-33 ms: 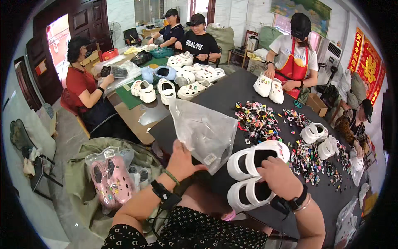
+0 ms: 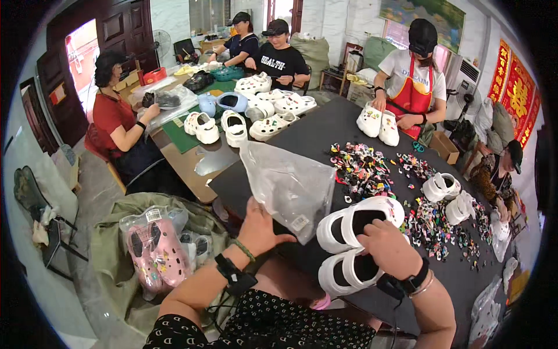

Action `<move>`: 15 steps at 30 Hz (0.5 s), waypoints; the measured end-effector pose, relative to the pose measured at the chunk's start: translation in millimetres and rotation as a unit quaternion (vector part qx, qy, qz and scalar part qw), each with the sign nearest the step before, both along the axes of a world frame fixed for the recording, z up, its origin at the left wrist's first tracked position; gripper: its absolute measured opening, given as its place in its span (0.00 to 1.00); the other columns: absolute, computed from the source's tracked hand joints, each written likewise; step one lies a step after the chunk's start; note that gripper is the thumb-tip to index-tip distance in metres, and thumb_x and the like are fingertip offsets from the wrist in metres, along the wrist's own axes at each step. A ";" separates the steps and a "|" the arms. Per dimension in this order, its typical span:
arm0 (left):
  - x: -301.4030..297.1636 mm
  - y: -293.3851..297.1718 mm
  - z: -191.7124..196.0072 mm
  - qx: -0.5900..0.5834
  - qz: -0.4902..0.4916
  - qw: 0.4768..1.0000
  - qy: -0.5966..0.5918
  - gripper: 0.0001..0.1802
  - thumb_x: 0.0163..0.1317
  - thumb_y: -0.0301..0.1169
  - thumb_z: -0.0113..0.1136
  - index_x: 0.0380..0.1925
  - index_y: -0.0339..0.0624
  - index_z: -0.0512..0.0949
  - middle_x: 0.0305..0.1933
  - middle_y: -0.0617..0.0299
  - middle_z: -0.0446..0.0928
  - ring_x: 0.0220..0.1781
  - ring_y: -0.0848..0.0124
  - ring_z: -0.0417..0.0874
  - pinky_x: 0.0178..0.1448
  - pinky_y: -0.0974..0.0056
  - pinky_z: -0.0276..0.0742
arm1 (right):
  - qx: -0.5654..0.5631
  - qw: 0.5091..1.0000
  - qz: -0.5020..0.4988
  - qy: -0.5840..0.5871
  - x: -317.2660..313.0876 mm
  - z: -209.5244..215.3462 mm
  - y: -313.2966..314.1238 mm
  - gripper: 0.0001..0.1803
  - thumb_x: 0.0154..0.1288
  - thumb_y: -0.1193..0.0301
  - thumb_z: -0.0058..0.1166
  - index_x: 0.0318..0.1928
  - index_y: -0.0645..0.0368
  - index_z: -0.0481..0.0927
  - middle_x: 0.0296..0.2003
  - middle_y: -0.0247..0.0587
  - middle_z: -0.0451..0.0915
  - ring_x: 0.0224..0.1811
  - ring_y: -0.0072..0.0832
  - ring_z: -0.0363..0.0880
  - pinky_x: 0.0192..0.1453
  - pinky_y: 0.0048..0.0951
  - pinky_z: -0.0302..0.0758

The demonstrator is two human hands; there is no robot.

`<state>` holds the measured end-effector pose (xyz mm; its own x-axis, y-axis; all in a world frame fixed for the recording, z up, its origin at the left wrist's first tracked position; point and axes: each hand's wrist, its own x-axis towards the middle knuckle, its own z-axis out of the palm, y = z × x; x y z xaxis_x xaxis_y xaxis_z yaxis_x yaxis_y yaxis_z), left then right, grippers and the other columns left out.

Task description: Attaching decorative charms to rubber clogs in a manufacturing setting.

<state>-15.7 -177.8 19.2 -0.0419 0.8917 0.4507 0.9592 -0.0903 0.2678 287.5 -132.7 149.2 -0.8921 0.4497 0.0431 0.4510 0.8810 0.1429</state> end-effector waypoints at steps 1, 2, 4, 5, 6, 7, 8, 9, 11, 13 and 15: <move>7.1 3.6 -9.6 0.052 -0.040 0.996 0.068 0.62 0.42 0.70 0.63 0.54 0.14 0.66 0.60 0.26 0.65 0.65 0.40 0.64 0.74 0.46 0.51 | 0.021 0.999 0.000 -0.033 -5.6 -7.3 4.7 0.02 0.57 0.72 0.52 0.31 0.53 0.78 0.30 0.37 0.74 0.39 0.34 0.73 0.44 0.35 0.71; 13.3 7.3 -14.2 -0.053 -0.056 0.996 0.044 0.67 0.41 0.75 0.58 0.55 0.11 0.65 0.61 0.24 0.65 0.67 0.38 0.63 0.76 0.47 0.44 | 0.018 0.999 0.008 -0.030 -9.6 -11.2 6.9 0.02 0.56 0.71 0.54 0.31 0.53 0.77 0.30 0.37 0.73 0.39 0.35 0.73 0.44 0.35 0.70; 24.1 8.4 -24.4 -0.088 -0.076 0.993 0.017 0.60 0.41 0.69 0.65 0.59 0.22 0.67 0.61 0.32 0.68 0.67 0.40 0.63 0.76 0.48 0.49 | 0.015 0.999 0.028 -0.026 -17.4 -17.8 10.1 0.04 0.55 0.71 0.56 0.31 0.53 0.76 0.31 0.36 0.72 0.40 0.35 0.72 0.44 0.36 0.70; 28.4 7.6 -32.1 -0.051 -0.073 0.996 0.006 0.58 0.41 0.66 0.68 0.60 0.26 0.68 0.61 0.35 0.69 0.68 0.40 0.63 0.76 0.48 0.50 | 0.010 0.999 0.036 -0.033 -22.5 -21.8 11.6 0.03 0.55 0.71 0.55 0.31 0.53 0.76 0.30 0.36 0.72 0.40 0.35 0.72 0.45 0.36 0.70; 34.0 8.3 -36.8 -0.045 -0.042 0.998 -0.028 0.53 0.41 0.59 0.72 0.62 0.34 0.68 0.61 0.39 0.71 0.68 0.39 0.62 0.74 0.48 0.56 | 0.004 0.998 0.044 -0.040 -27.6 -26.7 12.8 0.03 0.55 0.71 0.55 0.31 0.53 0.77 0.30 0.36 0.73 0.40 0.35 0.72 0.45 0.36 0.70; 35.3 16.1 -42.6 0.011 -0.051 0.999 0.001 0.42 0.41 0.53 0.74 0.53 0.35 0.76 0.54 0.40 0.75 0.62 0.42 0.69 0.68 0.51 0.65 | 0.007 0.998 0.050 -0.041 -28.9 -34.3 12.6 0.03 0.55 0.71 0.55 0.31 0.53 0.77 0.30 0.36 0.73 0.40 0.35 0.72 0.45 0.36 0.70; 37.1 18.4 -40.5 -0.031 -0.041 0.999 0.003 0.38 0.41 0.52 0.73 0.48 0.36 0.79 0.51 0.42 0.77 0.59 0.44 0.71 0.65 0.51 0.67 | -0.005 0.998 0.052 -0.039 -28.0 -45.0 14.4 0.03 0.55 0.71 0.55 0.32 0.53 0.77 0.31 0.36 0.73 0.40 0.35 0.72 0.44 0.36 0.70; 38.5 20.2 -38.3 -0.073 -0.032 0.997 0.004 0.33 0.41 0.50 0.73 0.43 0.36 0.81 0.47 0.44 0.79 0.57 0.46 0.72 0.63 0.52 0.69 | -0.017 0.998 0.053 -0.037 -29.6 -50.7 16.8 0.03 0.54 0.71 0.55 0.32 0.53 0.77 0.31 0.36 0.73 0.39 0.35 0.72 0.44 0.36 0.69; 41.6 23.8 -36.0 -0.053 -0.020 0.998 0.007 0.28 0.43 0.51 0.71 0.36 0.39 0.83 0.41 0.49 0.80 0.52 0.50 0.74 0.56 0.52 0.70 | -0.015 0.997 0.065 -0.039 -30.1 -42.1 13.0 0.03 0.54 0.71 0.55 0.31 0.53 0.77 0.31 0.36 0.73 0.39 0.35 0.72 0.43 0.36 0.69; 42.9 30.7 -29.0 -0.150 -0.011 0.987 0.050 0.27 0.44 0.53 0.70 0.36 0.42 0.83 0.39 0.52 0.80 0.50 0.52 0.74 0.52 0.51 0.70 | -0.017 0.998 0.056 -0.038 -28.7 -40.6 15.4 0.02 0.57 0.72 0.51 0.31 0.52 0.77 0.30 0.37 0.73 0.39 0.34 0.73 0.42 0.35 0.69; 44.1 38.7 -36.2 -0.153 0.001 0.987 0.052 0.29 0.44 0.55 0.70 0.38 0.43 0.83 0.40 0.53 0.79 0.50 0.53 0.74 0.50 0.52 0.69 | -0.036 0.997 0.054 -0.046 -24.8 -35.0 12.9 0.03 0.58 0.71 0.51 0.32 0.51 0.78 0.30 0.36 0.73 0.39 0.34 0.73 0.43 0.35 0.69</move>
